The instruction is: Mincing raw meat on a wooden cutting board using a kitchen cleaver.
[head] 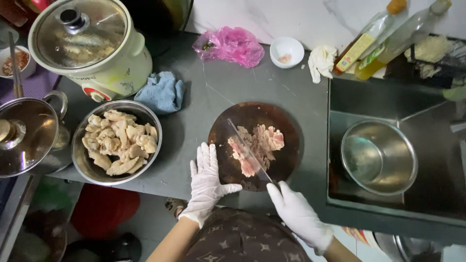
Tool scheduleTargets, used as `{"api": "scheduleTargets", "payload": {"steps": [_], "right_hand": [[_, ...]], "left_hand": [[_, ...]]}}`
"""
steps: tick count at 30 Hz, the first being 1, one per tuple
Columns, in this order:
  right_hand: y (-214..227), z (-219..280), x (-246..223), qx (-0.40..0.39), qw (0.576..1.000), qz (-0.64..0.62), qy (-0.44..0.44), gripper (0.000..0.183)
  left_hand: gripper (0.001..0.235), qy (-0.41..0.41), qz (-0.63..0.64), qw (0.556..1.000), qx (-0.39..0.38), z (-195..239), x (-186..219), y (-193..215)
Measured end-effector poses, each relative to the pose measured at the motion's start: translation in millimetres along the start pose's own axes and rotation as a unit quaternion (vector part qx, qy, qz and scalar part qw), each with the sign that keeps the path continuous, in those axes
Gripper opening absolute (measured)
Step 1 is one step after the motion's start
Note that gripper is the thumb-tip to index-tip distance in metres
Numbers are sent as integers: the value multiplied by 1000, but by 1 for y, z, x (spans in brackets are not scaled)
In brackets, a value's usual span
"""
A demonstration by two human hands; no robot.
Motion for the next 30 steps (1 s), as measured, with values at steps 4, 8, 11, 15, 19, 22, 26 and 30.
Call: {"api": "scheduleTargets", "payload": {"steps": [4,8,11,15,19,22,26,30], "right_hand": [[6,1,9,67,996,45,25,36],[-11,-13,16,98,994,-22,32,36],[10,-1,16,51,998,-22,8,44],[28,10,26,125,987,-92,-49,35],[24,-11,44,120,987,-102,-38,39],[34,-2,50,59,925,-372,-49,40],[54,4,52,119,944,-304,-41,40],[29,-19,83,115,916,-382,-30,41]], "left_hand": [[169,-3,-4,1000,4,-1,0,-2],[163,17,21,1000,-7,0,3,1],[167,25,4,1000,-4,1,1,-5],[169,48,2,998,-31,-1,5,0],[167,28,-7,1000,-8,3,-4,-9],[170,56,-3,998,-42,-1,-8,-10],[167,41,-4,999,-33,-3,-7,-8],[164,29,30,999,-13,2,-4,-5]]}}
Point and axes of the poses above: each hand's wrist, its own z-axis away from the middle knuckle, its own y-axis out of the back of the hand, x = y × z, the point moved 6 cm from there along -z, towards the middle knuckle, and after that the axes turned 12 degrees about z, right-handed, at the moved point
